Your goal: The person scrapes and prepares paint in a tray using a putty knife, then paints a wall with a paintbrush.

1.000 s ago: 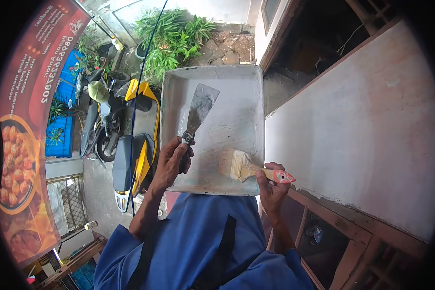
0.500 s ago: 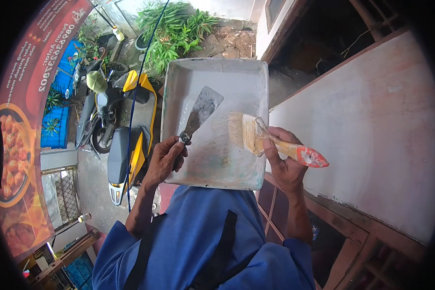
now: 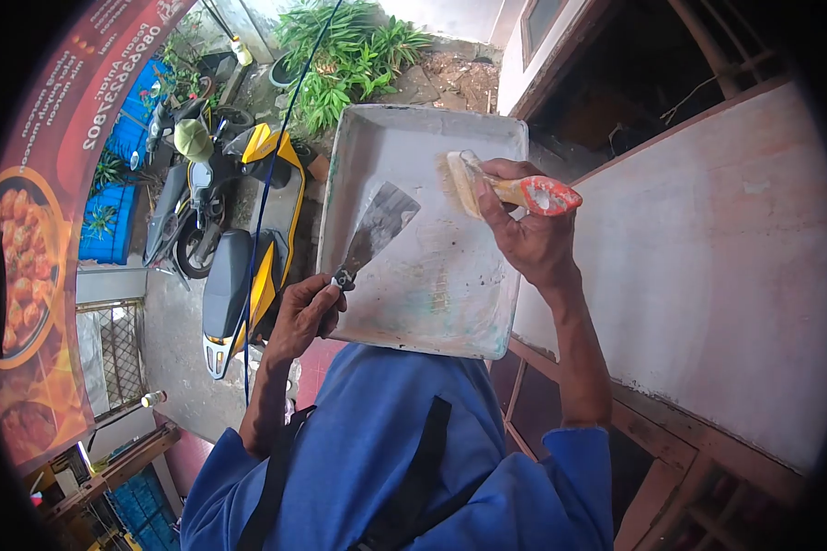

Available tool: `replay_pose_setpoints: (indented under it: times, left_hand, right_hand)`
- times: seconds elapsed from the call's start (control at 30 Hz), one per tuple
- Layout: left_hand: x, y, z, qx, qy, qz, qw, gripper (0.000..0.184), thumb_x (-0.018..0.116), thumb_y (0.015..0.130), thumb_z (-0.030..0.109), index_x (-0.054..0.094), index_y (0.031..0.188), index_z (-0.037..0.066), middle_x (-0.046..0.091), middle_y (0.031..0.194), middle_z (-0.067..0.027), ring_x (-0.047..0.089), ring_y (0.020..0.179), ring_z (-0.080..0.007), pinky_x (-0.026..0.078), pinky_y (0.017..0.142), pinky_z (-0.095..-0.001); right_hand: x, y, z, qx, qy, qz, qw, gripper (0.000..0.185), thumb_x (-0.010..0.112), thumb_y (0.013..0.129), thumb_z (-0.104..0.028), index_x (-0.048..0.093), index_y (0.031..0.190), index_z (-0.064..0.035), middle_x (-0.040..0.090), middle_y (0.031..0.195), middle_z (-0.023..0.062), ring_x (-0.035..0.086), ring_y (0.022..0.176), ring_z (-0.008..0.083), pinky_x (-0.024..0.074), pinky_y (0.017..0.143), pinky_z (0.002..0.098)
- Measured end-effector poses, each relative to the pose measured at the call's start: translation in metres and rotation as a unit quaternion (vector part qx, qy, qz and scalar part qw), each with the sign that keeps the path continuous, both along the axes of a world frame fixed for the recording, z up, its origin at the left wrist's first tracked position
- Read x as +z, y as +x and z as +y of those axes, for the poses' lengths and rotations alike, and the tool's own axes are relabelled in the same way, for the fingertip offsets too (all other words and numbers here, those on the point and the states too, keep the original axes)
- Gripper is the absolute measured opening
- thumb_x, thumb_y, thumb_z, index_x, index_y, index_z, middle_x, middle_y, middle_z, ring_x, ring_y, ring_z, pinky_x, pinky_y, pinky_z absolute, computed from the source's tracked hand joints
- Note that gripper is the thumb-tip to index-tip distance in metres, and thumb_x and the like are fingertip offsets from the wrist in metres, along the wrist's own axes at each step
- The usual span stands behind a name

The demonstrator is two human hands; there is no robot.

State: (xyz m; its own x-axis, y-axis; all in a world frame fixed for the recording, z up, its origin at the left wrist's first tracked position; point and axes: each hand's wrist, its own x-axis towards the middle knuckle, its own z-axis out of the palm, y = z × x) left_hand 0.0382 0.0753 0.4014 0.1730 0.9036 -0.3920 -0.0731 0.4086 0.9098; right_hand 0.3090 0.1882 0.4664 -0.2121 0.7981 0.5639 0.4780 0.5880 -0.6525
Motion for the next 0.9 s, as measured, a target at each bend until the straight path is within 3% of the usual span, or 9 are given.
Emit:
replay_pose_setpoints:
  times: [0.1, 0.33, 0.47, 0.63, 0.87, 0.9]
  left_hand:
    - [-0.004, -0.002, -0.002, 0.025, 0.0, -0.013, 1.0, 0.027, 0.048, 0.092, 0.025, 0.056, 0.078, 0.003, 0.048, 0.056, 0.0027, 0.042, 0.045, -0.0038, 0.033, 0.041, -0.0199]
    - [-0.002, 0.013, 0.001, 0.115, 0.07, 0.026, 0.991, 0.024, 0.057, 0.088, 0.021, 0.062, 0.098, 0.0, 0.053, 0.066, 0.0015, 0.047, 0.056, -0.0042, 0.039, 0.052, -0.019]
    - [0.003, 0.017, 0.001, 0.135, 0.12, 0.065, 0.981, 0.029, 0.065, 0.082, 0.015, 0.061, 0.106, 0.0, 0.054, 0.076, 0.0009, 0.048, 0.063, -0.0048, 0.04, 0.057, -0.0192]
    - [-0.002, 0.015, 0.006, 0.098, 0.228, 0.194, 0.949, 0.031, 0.068, 0.078, 0.013, 0.061, 0.106, -0.001, 0.055, 0.083, -0.0024, 0.05, 0.071, -0.0077, 0.041, 0.063, -0.0206]
    - [0.009, 0.017, 0.007, 0.057, 0.247, 0.242, 0.936, 0.031, 0.068, 0.077, 0.013, 0.061, 0.104, -0.001, 0.057, 0.085, -0.0052, 0.052, 0.076, -0.0108, 0.042, 0.068, -0.0225]
    - [0.009, 0.017, 0.006, 0.06, 0.243, 0.23, 0.94, 0.031, 0.068, 0.077, 0.013, 0.061, 0.104, -0.001, 0.057, 0.085, -0.0053, 0.052, 0.076, -0.0107, 0.042, 0.068, -0.0225]
  right_hand:
    - [0.007, 0.009, -0.005, -0.013, -0.083, 0.073, 0.994, 0.018, 0.061, 0.084, -0.012, 0.061, 0.096, 0.0005, 0.063, 0.086, 0.0042, 0.057, 0.073, 0.0064, 0.0457, 0.064, 0.0214]
    - [0.013, 0.016, -0.019, -0.04, -0.101, 0.208, 0.972, 0.019, 0.058, 0.085, -0.008, 0.058, 0.099, 0.0064, 0.06, 0.093, 0.008, 0.056, 0.075, 0.0076, 0.0491, 0.063, 0.0198]
    - [0.014, 0.026, -0.029, -0.043, -0.07, 0.18, 0.98, 0.02, 0.057, 0.086, -0.008, 0.057, 0.099, 0.0064, 0.059, 0.095, 0.0088, 0.055, 0.078, 0.0072, 0.0472, 0.068, 0.0196]
    - [0.025, 0.018, -0.04, -0.014, -0.051, 0.103, 0.993, 0.019, 0.062, 0.082, -0.009, 0.059, 0.096, 0.0037, 0.061, 0.092, 0.0093, 0.057, 0.082, 0.0138, 0.045, 0.073, 0.026]
    - [0.031, -0.011, -0.028, 0.098, -0.072, 0.041, 0.992, 0.015, 0.062, 0.081, -0.008, 0.06, 0.093, 0.0013, 0.062, 0.088, 0.0082, 0.06, 0.078, 0.0136, 0.0474, 0.069, 0.0268]
    - [0.026, -0.016, -0.023, 0.105, -0.017, 0.029, 0.994, 0.014, 0.062, 0.081, -0.009, 0.061, 0.091, 0.0007, 0.063, 0.085, 0.0077, 0.06, 0.072, 0.0121, 0.0478, 0.064, 0.0254]
